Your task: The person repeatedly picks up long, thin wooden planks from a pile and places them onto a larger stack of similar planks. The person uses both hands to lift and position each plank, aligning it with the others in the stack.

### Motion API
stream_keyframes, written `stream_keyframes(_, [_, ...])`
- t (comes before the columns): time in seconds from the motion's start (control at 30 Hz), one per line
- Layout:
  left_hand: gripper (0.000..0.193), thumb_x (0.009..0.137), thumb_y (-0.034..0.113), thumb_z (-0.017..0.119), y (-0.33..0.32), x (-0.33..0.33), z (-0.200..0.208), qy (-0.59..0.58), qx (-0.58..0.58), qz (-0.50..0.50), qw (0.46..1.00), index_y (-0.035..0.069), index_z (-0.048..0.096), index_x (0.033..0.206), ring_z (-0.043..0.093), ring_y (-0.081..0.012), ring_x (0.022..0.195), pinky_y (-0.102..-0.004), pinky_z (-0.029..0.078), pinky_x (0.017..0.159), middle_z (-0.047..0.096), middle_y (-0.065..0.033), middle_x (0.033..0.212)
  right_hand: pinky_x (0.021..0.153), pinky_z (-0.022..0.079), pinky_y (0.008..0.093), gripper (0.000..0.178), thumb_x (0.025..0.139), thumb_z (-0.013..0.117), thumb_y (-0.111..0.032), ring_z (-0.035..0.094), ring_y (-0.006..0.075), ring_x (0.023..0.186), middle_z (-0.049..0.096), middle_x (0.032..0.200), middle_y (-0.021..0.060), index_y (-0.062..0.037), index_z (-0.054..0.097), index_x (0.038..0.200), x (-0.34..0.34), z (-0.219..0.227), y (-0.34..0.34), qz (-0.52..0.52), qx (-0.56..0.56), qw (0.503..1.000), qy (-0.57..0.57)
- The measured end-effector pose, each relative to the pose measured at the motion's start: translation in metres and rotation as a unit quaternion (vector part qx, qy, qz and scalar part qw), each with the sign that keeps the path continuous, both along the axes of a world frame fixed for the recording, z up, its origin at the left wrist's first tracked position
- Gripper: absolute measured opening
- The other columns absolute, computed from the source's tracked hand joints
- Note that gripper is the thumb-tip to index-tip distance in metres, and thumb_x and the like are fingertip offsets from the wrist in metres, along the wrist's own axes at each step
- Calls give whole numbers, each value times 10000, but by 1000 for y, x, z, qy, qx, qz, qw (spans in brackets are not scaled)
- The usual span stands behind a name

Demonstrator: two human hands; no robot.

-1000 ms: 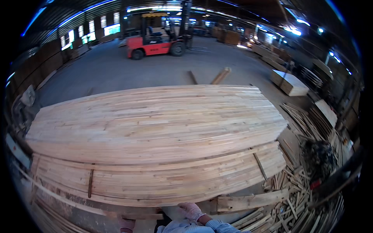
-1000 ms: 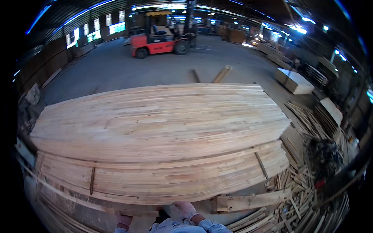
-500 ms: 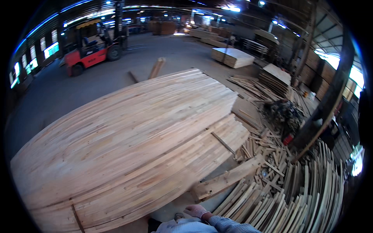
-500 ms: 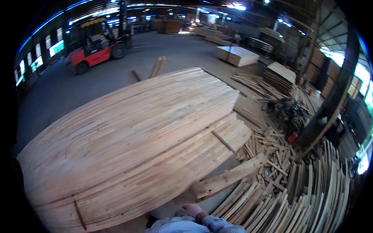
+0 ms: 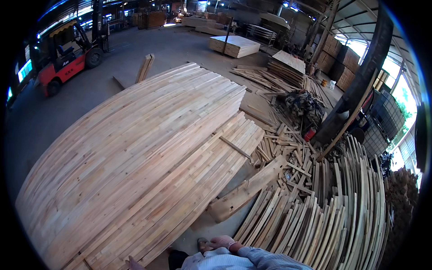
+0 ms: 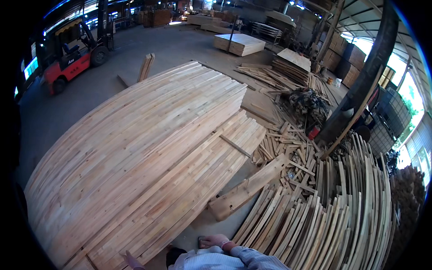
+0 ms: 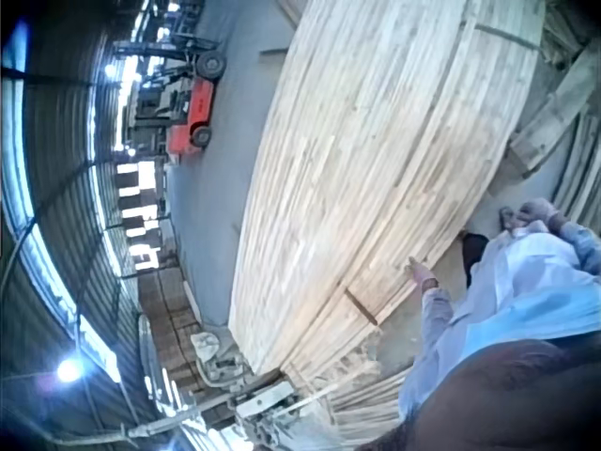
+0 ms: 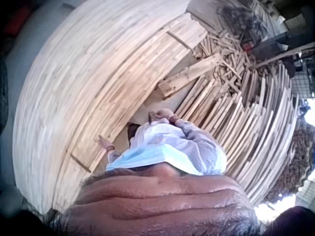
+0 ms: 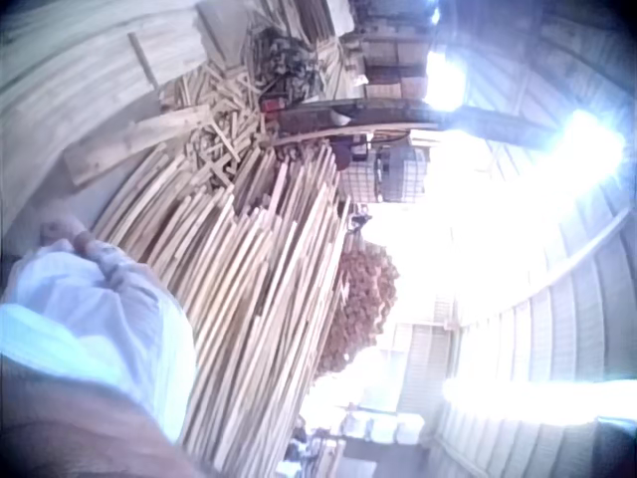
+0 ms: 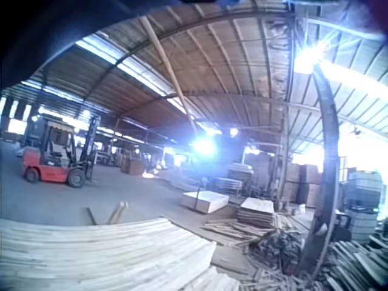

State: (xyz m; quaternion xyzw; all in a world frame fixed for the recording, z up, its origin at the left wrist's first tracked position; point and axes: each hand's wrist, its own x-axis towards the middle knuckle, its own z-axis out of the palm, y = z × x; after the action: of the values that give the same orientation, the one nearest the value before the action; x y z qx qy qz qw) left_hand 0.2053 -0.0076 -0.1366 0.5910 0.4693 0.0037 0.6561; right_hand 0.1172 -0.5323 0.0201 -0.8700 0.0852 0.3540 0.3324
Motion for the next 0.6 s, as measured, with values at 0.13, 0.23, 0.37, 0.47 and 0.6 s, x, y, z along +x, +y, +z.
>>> stream_keyframes(0.13, [655, 913, 513, 575, 0, 22, -34, -24, -3, -21, 999, 81, 481, 1396, 571, -327, 1168, -485, 459, 1005, 578, -131, 1339, 851, 512, 464, 511, 912, 497, -558, 653, 391, 972, 699, 1019, 183, -123, 711, 1077, 10, 8, 9, 5, -34, 999, 41])
stream_keyframes(0.23, [760, 883, 473, 639, 17, 52, -65, 40, 264, -382, 885, 45, 386, 1456, 408, -329, 1316, -453, 354, 1099, 463, -165, 1439, 865, 513, 460, 481, 911, 515, -534, 655, 387, 977, 701, 1031, 176, -128, 716, 1072, 3, -21, 27, -44, -43, 997, 36])
stream_keyframes(0.37, [701, 931, 414, 590, -24, 97, 15, 38, 183, -211, 960, -69, 437, 1414, 541, -363, 1258, -380, 381, 1093, 570, -257, 1347, 896, 512, 444, 457, 898, 543, -521, 658, 357, 1026, 706, 1075, 152, -152, 717, 1104, 6, -9, 57, -44, -36, 994, 96])
stream_keyframes(0.47, [744, 873, 403, 660, -12, 135, -7, 58, 244, -279, 927, -44, 435, 1424, 506, -380, 1301, -403, 390, 1098, 532, -268, 1387, 876, 522, 474, 509, 882, 517, -580, 673, 363, 1000, 712, 1048, 169, -167, 726, 1095, -2, -32, 65, -33, -52, 994, 91])
stream_keyframes(0.6, [741, 825, 366, 682, -33, 205, 4, 65, 428, -449, 782, -4, 447, 1424, 511, -369, 1281, -441, 383, 1099, 563, -237, 1343, 919, 510, 450, 517, 888, 515, -580, 655, 349, 1063, 708, 1092, 148, -165, 715, 1122, -14, -21, 80, -76, -69, 981, 163])
